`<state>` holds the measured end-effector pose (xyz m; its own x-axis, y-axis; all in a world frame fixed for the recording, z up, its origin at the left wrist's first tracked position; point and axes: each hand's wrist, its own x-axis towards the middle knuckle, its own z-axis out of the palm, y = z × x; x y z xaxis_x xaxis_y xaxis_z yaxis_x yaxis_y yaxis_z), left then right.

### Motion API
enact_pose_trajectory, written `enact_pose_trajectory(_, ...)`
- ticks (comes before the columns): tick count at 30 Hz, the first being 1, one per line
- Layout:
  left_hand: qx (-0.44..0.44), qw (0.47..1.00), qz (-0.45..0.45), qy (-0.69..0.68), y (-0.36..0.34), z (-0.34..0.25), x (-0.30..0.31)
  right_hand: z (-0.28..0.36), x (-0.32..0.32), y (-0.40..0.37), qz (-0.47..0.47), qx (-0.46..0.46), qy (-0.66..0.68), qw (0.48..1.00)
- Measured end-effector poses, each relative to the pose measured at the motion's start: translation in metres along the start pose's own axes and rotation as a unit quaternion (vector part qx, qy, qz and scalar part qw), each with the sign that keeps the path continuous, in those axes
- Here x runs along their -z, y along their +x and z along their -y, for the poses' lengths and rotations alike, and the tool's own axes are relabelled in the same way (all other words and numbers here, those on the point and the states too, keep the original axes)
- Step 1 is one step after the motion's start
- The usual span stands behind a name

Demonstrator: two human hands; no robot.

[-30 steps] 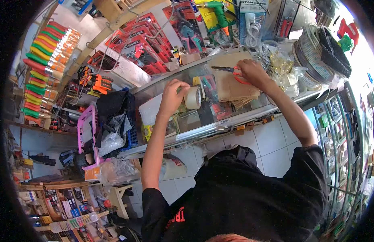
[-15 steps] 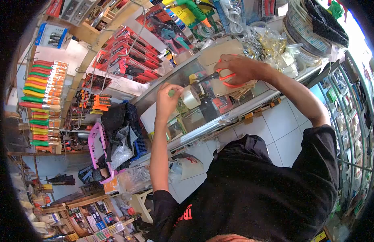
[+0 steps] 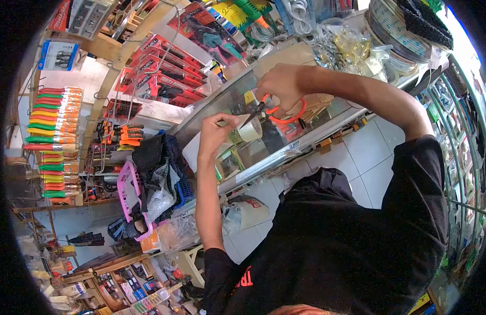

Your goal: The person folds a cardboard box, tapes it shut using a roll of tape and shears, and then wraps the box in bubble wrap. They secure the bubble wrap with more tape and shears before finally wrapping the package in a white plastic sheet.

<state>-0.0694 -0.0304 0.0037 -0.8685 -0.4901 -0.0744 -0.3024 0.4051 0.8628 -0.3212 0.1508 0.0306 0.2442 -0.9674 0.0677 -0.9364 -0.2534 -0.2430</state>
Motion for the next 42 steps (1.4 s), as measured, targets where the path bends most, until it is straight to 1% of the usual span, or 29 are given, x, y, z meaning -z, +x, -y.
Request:
enact_pose_trajectory(4,0.017,1.000,0.000,-0.009,-0.002,-0.004,0.001,0.003,0.002,0.008,0.002,0.008,0.005,1.000)
enact_pose_trajectory(7,0.011,1.000,0.002,-0.020,-0.002,-0.002,0.001,0.004,0.002,0.012,0.005,0.013,0.028,1.000)
enact_pose_trajectory(10,0.007,1.000,-0.001,-0.018,0.000,0.004,0.001,0.008,0.007,0.016,0.035,0.000,0.024,0.999)
enact_pose_trajectory(16,-0.025,1.000,-0.002,-0.004,0.001,-0.001,-0.003,0.009,0.007,0.016,0.015,0.019,0.045,0.999)
enact_pose_trajectory(19,-0.031,0.999,-0.008,-0.001,0.001,-0.003,-0.004,0.010,0.012,0.018,0.049,0.014,0.032,0.998)
enact_pose_trajectory(22,-0.030,0.999,-0.017,0.033,0.000,-0.007,-0.006,0.005,0.007,0.018,0.030,0.033,0.041,0.998)
enact_pose_trajectory(25,-0.045,0.998,-0.013,0.034,0.001,-0.007,-0.007,0.001,0.009,0.020,0.055,0.046,0.043,0.996)
enact_pose_trajectory(28,-0.021,0.999,-0.017,0.028,0.000,-0.008,-0.008,0.002,0.010,0.018,0.049,0.044,0.057,0.996)
enact_pose_trajectory(31,-0.012,0.999,-0.029,-0.010,0.003,0.002,-0.010,-0.002,0.010,0.021,0.047,0.051,0.023,0.997)
enact_pose_trajectory(34,-0.011,0.991,-0.064,-0.121,0.002,0.003,-0.006,-0.004,0.012,0.021,0.047,0.043,0.008,0.998)
enact_pose_trajectory(37,0.017,0.971,-0.067,-0.230,0.004,0.010,0.002,-0.003,0.012,0.016,0.038,0.030,0.023,0.999)
enact_pose_trajectory(40,-0.002,0.962,-0.081,-0.262,-0.014,0.000,-0.013,-0.007,0.005,0.014,0.010,0.040,0.018,0.999)
enact_pose_trajectory(42,-0.033,0.960,-0.094,-0.263,-0.024,0.010,-0.026,-0.009,0.005,0.010,0.002,0.045,0.019,0.999)
